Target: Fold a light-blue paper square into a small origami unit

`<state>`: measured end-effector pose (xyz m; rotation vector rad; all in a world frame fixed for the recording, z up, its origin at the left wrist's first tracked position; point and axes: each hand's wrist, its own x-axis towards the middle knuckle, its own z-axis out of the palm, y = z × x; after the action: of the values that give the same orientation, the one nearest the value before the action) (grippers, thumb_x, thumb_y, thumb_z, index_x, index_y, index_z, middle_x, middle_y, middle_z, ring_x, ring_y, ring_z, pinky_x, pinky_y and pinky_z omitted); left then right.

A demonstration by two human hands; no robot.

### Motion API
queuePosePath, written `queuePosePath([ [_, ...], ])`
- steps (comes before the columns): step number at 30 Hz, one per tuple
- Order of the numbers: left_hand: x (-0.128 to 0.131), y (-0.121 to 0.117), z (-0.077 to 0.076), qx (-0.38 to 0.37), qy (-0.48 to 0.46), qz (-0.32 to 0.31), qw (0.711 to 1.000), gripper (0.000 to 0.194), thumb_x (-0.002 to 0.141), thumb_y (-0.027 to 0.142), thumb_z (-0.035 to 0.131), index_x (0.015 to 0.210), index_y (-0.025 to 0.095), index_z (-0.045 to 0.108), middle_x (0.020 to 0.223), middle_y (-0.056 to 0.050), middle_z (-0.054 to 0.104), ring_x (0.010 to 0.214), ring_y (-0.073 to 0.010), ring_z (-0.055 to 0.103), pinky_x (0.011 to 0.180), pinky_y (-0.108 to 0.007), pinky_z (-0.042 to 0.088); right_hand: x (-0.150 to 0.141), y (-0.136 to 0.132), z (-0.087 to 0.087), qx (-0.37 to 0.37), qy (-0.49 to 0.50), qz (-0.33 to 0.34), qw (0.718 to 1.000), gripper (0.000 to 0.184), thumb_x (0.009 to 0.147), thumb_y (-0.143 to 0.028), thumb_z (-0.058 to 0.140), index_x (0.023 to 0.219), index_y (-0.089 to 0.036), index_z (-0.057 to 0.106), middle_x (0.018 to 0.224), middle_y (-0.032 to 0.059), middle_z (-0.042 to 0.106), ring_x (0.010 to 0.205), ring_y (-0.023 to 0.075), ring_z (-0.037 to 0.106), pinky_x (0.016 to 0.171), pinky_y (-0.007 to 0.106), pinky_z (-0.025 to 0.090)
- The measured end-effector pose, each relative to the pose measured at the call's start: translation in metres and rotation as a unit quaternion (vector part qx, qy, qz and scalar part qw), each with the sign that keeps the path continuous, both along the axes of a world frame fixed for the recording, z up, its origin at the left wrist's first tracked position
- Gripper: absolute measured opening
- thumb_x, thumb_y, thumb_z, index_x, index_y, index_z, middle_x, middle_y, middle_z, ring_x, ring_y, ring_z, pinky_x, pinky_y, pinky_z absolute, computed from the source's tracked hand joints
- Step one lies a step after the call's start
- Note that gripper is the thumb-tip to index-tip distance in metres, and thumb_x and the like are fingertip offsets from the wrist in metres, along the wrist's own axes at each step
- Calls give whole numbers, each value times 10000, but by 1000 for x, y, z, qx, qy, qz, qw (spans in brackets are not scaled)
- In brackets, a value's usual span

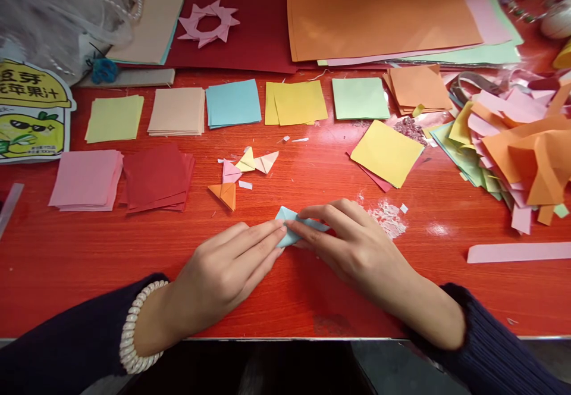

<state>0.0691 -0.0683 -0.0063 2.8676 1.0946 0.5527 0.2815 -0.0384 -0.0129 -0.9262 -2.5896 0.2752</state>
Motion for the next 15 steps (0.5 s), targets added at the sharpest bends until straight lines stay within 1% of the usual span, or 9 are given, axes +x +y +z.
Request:
queuePosePath([
  [4,0,-1,-1,-12,2,1,1000,230,882,117,438,1056,66,580,1037,-82,650,939,-195,618,738,-329,557,1,-1,-2,21,-7,-2,1000,309,823,-92,519,1121,-158,568,979,99,593,798,180,505,702,329,443],
  [9,2,-3,-6,-5,1,17,1000,227,856,160,504,1048,72,587,1026,-68,651,911,-190,614,761,-326,542,1,-2,-3,45,-21,4,999,320,811,-104,546,1128,-144,564,998,104,608,829,195,503,712,346,451],
  [12,4,-4,-6,16,1,24,1000,255,849,214,519,1041,65,596,1006,-71,650,858,-189,610,718,-315,536,2,-5,-4,63,-33,1,997,303,806,-141,570,1109,-130,573,1010,107,621,884,219,525,725,365,459],
  [15,4,-2,-5,33,6,21,999,282,848,257,512,1015,53,611,990,-86,643,804,-189,598,660,-308,520,4,-12,-4,101,-54,2,993,320,787,-205,611,1095,-120,580,1090,110,620,970,235,550,781,386,458],
])
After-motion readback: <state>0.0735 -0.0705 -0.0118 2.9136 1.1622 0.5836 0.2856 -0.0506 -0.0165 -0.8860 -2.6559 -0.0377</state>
